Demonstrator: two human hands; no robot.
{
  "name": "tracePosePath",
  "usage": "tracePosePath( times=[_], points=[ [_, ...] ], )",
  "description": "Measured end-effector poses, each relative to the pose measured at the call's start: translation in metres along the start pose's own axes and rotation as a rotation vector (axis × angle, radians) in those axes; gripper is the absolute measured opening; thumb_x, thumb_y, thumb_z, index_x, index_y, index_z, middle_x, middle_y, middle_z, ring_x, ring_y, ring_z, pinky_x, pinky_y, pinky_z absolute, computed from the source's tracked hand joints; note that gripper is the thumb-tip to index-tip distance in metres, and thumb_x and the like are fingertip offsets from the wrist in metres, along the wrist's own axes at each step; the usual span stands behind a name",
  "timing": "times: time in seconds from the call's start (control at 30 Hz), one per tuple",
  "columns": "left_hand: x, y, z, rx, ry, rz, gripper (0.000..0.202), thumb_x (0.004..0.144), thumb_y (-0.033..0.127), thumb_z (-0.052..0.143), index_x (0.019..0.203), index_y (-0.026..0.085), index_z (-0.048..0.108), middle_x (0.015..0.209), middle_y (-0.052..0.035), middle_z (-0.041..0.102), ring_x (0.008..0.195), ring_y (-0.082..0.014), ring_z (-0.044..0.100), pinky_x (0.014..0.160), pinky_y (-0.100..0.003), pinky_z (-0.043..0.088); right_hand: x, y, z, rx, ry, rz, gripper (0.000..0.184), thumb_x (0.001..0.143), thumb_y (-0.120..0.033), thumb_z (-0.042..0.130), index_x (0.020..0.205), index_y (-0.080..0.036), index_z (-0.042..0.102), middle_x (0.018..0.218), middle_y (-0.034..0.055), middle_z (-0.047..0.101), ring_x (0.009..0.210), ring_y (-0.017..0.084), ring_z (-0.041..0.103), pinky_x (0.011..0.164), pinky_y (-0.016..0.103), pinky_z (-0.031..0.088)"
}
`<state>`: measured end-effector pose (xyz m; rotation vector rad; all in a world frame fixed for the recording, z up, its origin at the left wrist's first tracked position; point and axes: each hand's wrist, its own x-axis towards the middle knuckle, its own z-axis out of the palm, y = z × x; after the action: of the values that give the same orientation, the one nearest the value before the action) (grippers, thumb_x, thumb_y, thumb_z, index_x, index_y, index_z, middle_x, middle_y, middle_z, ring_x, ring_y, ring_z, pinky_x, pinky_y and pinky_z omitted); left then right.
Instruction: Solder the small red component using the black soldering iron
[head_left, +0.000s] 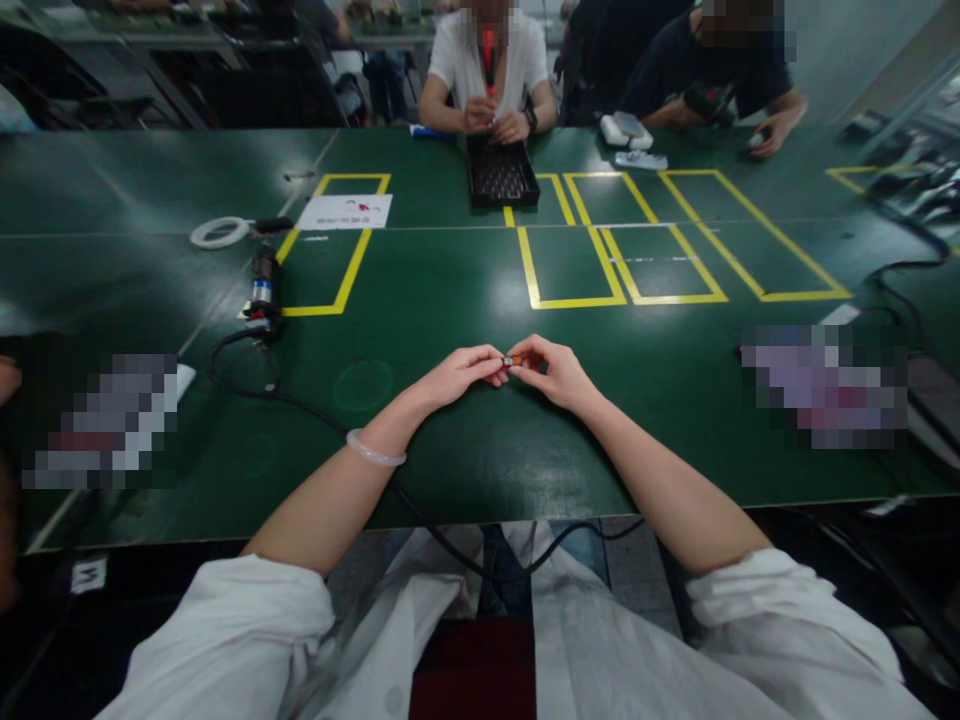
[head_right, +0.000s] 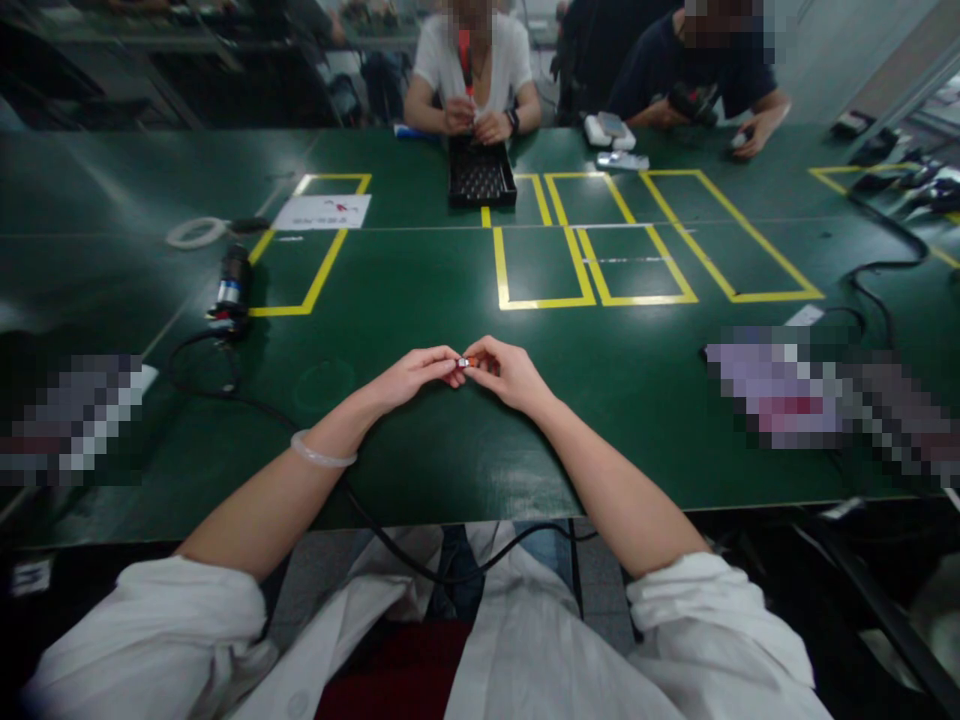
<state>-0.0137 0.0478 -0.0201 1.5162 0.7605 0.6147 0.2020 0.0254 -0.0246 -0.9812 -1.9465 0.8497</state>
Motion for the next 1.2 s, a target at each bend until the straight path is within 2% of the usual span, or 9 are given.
tracePosePath(
  times=[0.23,0.6,0.93,1.2],
  points=[
    [-0.001,0.005,0.004,0.094,0.014,0.010,0.035,0.087,0.045,0.062,0.093,0.011,0.061,0.083,-0.0044,0.061,0.078,-0.0142,0.057,0.079,-0.029,0.046,0.000,-0.001,0.000,-0.042,-0.014,-0.022,0.016,0.090,-0.033,0.063,0.096,-0.018,0.065,0.081,0.0024,0.066,0.068,0.013,0.056,0.064,0.027,0.045],
    [-0.001,0.002,0.006,0.163,0.027,0.060,0.037,0.091,0.049,0.057,0.088,0.013,0.058,0.080,-0.0035,0.059,0.075,-0.0136,0.055,0.077,-0.029,0.045,-0.001,0.001,0.002,-0.087,-0.002,-0.030,0.014,0.090,-0.031,0.062,0.095,-0.018,0.064,0.079,0.0022,0.065,0.066,0.014,0.055,0.064,0.027,0.045],
    [-0.006,-0.001,0.014,0.317,0.068,0.136,0.042,0.102,0.051,0.035,0.093,0.016,0.054,0.084,-0.0042,0.062,0.078,-0.0145,0.059,0.079,-0.028,0.045,-0.001,0.000,0.001,-0.046,0.010,-0.023,0.018,0.091,-0.036,0.062,0.096,-0.019,0.064,0.080,0.0025,0.066,0.067,0.014,0.055,0.064,0.028,0.045],
    [-0.006,0.001,0.016,0.307,0.076,0.131,0.044,0.102,0.053,0.034,0.090,0.015,0.054,0.082,-0.0041,0.061,0.076,-0.0144,0.058,0.079,-0.028,0.045,-0.001,-0.002,0.002,-0.051,0.004,-0.046,0.015,0.091,-0.032,0.062,0.096,-0.018,0.064,0.080,0.0021,0.065,0.067,0.014,0.055,0.064,0.027,0.044]
  ],
)
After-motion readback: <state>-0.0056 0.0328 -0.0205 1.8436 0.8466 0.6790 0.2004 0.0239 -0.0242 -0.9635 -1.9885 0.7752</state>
